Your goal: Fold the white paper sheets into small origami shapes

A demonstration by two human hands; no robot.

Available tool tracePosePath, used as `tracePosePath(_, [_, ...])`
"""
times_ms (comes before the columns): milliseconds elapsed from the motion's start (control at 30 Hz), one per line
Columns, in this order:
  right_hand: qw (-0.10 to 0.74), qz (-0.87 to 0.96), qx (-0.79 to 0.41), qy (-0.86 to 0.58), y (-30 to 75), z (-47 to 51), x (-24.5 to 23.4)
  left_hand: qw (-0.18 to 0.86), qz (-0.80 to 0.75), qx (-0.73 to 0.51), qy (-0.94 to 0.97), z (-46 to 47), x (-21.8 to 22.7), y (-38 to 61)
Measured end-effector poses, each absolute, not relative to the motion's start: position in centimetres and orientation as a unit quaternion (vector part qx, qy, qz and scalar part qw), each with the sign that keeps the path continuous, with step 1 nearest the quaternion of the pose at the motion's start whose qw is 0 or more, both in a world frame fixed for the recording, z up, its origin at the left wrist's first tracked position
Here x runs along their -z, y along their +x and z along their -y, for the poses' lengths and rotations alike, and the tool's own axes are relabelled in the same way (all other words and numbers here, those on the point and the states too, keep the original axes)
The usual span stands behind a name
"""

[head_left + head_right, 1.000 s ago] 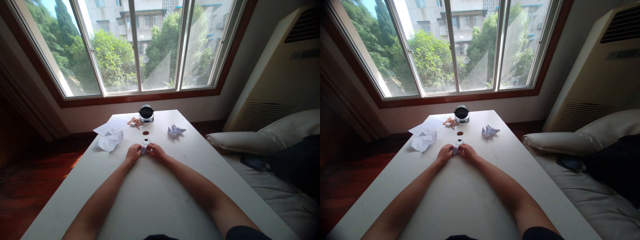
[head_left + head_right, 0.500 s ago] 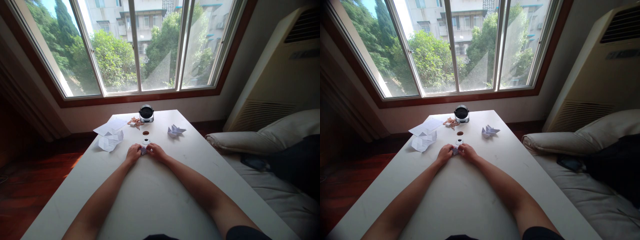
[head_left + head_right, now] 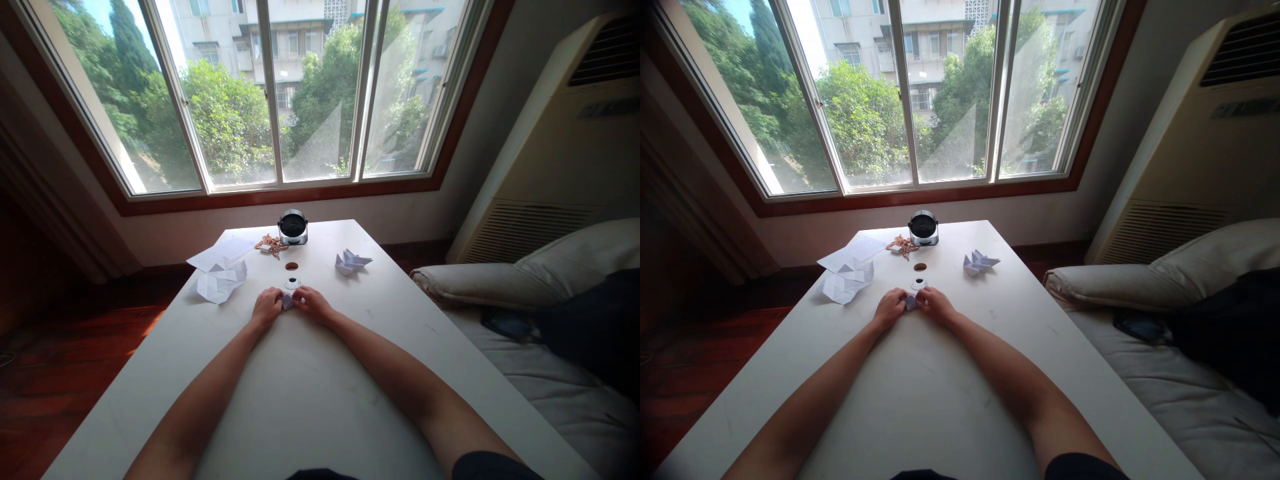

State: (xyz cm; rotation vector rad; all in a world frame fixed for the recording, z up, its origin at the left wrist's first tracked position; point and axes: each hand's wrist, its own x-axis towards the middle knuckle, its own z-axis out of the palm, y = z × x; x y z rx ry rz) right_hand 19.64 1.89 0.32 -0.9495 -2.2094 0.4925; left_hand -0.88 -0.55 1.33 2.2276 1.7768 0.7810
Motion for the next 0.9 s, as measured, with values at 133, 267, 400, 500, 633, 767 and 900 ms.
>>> tracePosePath(133, [0.337, 0.849, -0.184, -0.363, 19.68, -1.87, -0.29, 0.092, -0.594, -0.267, 0.753, 0.47, -1.18, -0.92])
tracePosePath(267, [0.340, 0.849, -0.181, -0.361, 19.69, -1.95, -0.16, 0.087, -0.590, -0.272, 0.755, 0.36, -0.96, -1.01])
tracePosePath(400, [0.338, 0.849, -0.184, -0.363, 19.71, -2.02, -0.08, 0.086, -0.588, -0.271, 0.757, 0.37, -0.98, -1.02])
tracePosePath(500, [0.337, 0.849, -0.184, -0.363, 19.73, -2.02, -0.07, 0.087, -0.589, -0.269, 0.757, 0.42, -1.07, -1.02])
tracePosePath(633, [0.341, 0.849, -0.183, -0.360, 19.72, -1.97, -0.10, 0.088, -0.588, -0.269, 0.758, 0.45, -1.06, -1.08])
tracePosePath(767, [0.339, 0.850, -0.182, -0.360, 19.68, -2.01, -0.06, 0.083, -0.587, -0.267, 0.760, 0.38, -0.97, -1.12])
tracePosePath(900, [0.337, 0.851, -0.180, -0.359, 19.63, -2.19, 0.13, 0.079, -0.585, -0.266, 0.762, 0.25, -0.88, -1.13])
